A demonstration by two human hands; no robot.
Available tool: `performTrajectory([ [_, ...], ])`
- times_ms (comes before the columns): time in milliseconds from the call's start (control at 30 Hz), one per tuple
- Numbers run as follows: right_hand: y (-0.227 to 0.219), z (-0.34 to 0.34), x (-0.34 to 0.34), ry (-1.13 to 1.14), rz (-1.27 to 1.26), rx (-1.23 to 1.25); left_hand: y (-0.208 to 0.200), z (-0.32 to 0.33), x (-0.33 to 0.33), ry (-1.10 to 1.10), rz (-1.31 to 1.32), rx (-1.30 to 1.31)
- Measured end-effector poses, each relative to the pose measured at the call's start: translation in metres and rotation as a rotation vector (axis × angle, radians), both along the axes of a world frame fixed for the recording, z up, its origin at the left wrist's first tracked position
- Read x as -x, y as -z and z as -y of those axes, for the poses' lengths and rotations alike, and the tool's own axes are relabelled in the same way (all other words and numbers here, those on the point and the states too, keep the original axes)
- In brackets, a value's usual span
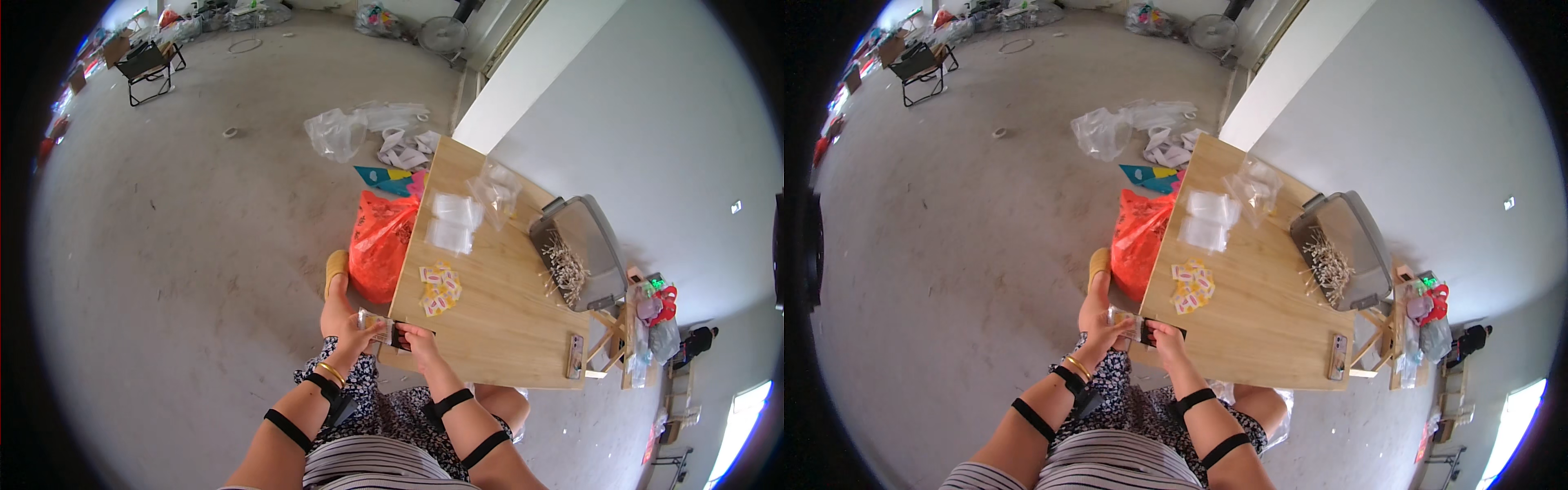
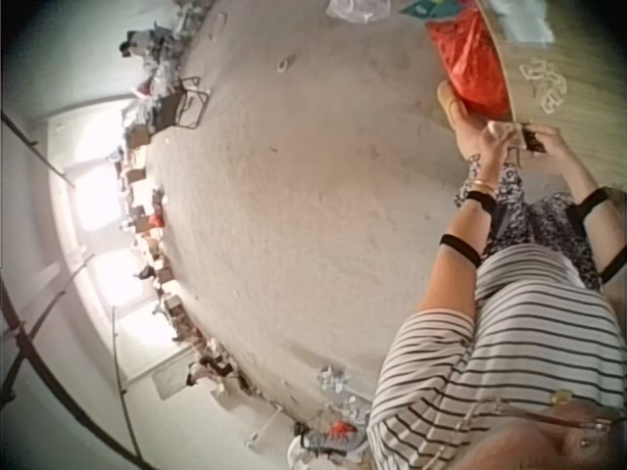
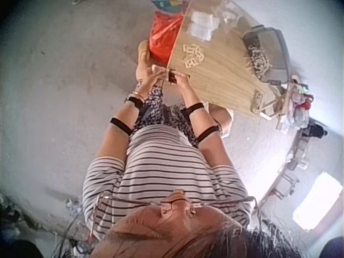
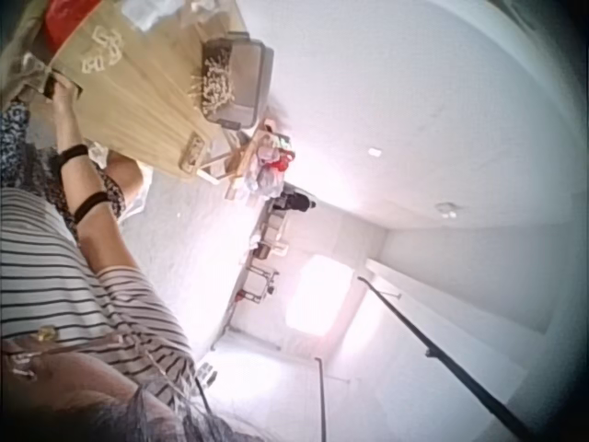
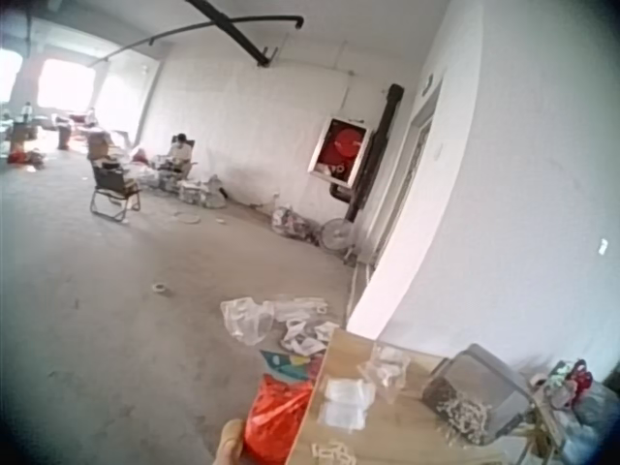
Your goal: Packaging cotton swabs into small clear plastic bags and sealing them with stickers.
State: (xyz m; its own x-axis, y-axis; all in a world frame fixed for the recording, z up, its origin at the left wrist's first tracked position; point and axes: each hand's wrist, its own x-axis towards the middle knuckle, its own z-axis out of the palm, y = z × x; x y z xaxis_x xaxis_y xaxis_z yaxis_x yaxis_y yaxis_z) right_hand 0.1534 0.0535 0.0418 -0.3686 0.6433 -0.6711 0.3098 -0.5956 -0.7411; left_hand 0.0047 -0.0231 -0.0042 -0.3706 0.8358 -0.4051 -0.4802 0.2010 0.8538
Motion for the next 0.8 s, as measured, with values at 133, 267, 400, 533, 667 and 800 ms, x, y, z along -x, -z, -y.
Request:
performTrajectory([
  [133,0.042,-0.002,-0.007,-0.170,0.092,-0.442,-0.008,-0.013,-0.010,0.025,-0.058,0.005],
  [267,0.018,0.014,0.001,-0.067,-0.107,-0.167,-0.016,0.005,0.004,-0.026,0.044,0.097],
  [400,-0.001,0.020,0.018,-0.004,-0.152,-0.014,-0.021,0.019,0.023,-0.025,0.083,0.075],
  [533,-0.026,0.029,0.041,-0.028,-0.270,-0.049,-0.048,0.038,0.043,-0.129,0.146,-0.014],
  [667,-0.057,0.035,0.052,-0.069,-0.217,-0.389,-0.085,0.059,0.037,-0.135,0.287,-0.197],
  [800,-0.110,0.036,0.030,-0.120,-0.203,-0.710,-0.117,0.082,0.032,0.150,0.248,-0.296],
])
